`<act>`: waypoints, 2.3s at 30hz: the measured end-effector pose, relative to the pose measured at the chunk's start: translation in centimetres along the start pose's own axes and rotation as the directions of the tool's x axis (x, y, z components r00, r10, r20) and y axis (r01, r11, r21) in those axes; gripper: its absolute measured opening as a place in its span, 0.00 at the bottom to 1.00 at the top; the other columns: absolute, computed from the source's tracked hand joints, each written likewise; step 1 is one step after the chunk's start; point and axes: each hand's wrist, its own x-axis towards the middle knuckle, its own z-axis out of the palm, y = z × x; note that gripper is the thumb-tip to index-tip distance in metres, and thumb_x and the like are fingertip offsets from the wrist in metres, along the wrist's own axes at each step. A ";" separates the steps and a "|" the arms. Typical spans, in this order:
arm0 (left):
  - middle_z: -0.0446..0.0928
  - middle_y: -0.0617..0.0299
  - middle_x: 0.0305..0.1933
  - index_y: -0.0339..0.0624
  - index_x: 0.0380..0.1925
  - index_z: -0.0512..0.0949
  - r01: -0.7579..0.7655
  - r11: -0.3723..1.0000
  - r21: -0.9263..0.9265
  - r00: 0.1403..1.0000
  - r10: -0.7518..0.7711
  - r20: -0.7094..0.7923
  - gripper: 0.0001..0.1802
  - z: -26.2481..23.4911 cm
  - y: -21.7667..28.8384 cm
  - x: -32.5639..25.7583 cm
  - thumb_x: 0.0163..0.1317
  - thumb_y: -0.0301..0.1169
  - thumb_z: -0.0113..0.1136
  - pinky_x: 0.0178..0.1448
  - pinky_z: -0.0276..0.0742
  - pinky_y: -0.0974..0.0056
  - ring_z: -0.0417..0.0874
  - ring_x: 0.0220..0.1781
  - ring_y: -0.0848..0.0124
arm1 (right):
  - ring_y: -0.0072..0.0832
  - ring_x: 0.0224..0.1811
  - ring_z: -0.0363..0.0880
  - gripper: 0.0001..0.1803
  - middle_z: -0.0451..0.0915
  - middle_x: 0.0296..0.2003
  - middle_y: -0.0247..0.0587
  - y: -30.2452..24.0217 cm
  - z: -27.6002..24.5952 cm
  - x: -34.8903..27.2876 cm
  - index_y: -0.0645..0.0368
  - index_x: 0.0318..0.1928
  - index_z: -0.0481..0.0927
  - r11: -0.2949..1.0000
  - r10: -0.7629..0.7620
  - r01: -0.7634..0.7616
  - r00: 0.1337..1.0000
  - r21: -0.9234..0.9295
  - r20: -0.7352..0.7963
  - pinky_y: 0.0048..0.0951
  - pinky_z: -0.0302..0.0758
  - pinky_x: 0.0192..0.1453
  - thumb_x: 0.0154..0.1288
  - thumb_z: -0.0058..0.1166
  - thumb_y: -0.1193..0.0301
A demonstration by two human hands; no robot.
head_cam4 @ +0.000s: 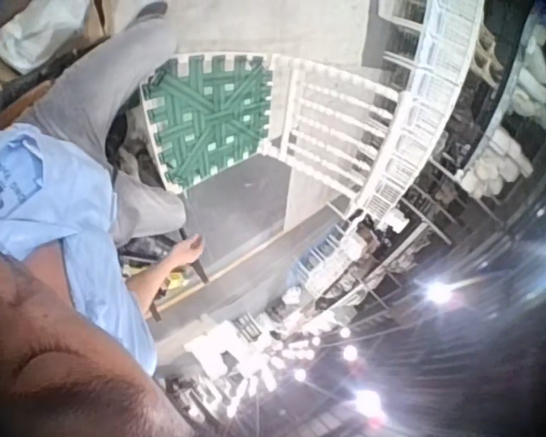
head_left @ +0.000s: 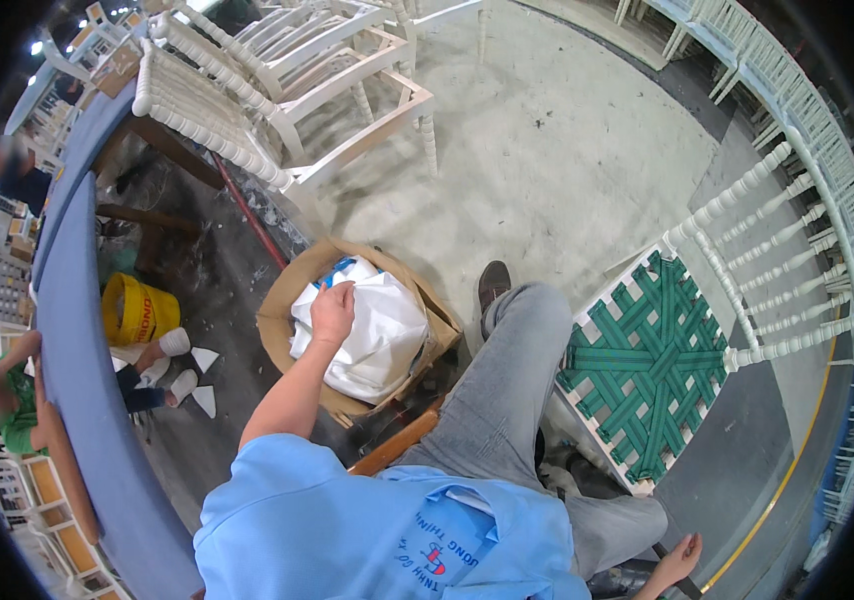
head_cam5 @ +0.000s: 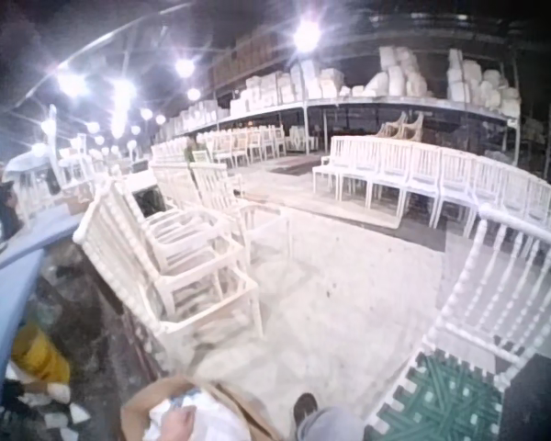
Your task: The person weaves green plastic webbing into the seat frame of a white wooden chair, then staples a white protective sheet over the woven seat. They use a staple gun to secure the webbing and the sheet, then place the finished chair with others.
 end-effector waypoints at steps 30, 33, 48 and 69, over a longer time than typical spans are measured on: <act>0.84 0.62 0.42 0.39 0.34 0.77 -0.015 0.433 -0.901 0.841 0.493 0.222 0.10 -26.6 20.4 -0.2 0.62 0.16 0.70 0.53 0.77 0.65 0.82 0.45 0.74 | 0.47 0.78 0.64 0.42 0.60 0.78 0.53 -56.5 17.5 -7.3 0.51 0.73 0.72 0.129 -0.971 0.251 -0.164 0.959 0.173 0.42 0.68 0.77 0.56 0.72 0.67; 0.84 0.61 0.42 0.39 0.35 0.78 -0.023 0.380 -0.925 0.778 0.588 0.222 0.10 -29.1 22.2 0.1 0.63 0.15 0.69 0.54 0.78 0.66 0.83 0.47 0.75 | 0.44 0.74 0.68 0.34 0.68 0.72 0.51 -57.2 15.6 -5.6 0.53 0.66 0.77 0.140 -0.912 0.232 -0.349 0.963 0.217 0.43 0.69 0.76 0.56 0.71 0.68; 0.83 0.66 0.39 0.35 0.43 0.84 0.000 0.518 -0.855 0.757 0.559 0.338 0.08 -24.2 36.6 12.1 0.64 0.24 0.68 0.46 0.76 0.69 0.81 0.40 0.78 | 0.25 0.50 0.83 0.18 0.84 0.48 0.37 -42.5 -3.1 15.5 0.58 0.59 0.77 0.312 -0.883 0.086 0.394 0.946 0.255 0.32 0.81 0.55 0.72 0.60 0.73; 0.85 0.64 0.42 0.40 0.43 0.81 0.228 -0.018 -0.974 0.691 0.708 0.148 0.10 -20.3 52.3 20.7 0.63 0.24 0.71 0.57 0.80 0.65 0.85 0.48 0.72 | 0.46 0.41 0.87 0.12 0.88 0.38 0.53 -40.8 -12.3 25.3 0.62 0.43 0.86 0.682 -0.602 0.634 0.770 0.365 -0.211 0.42 0.80 0.47 0.65 0.63 0.68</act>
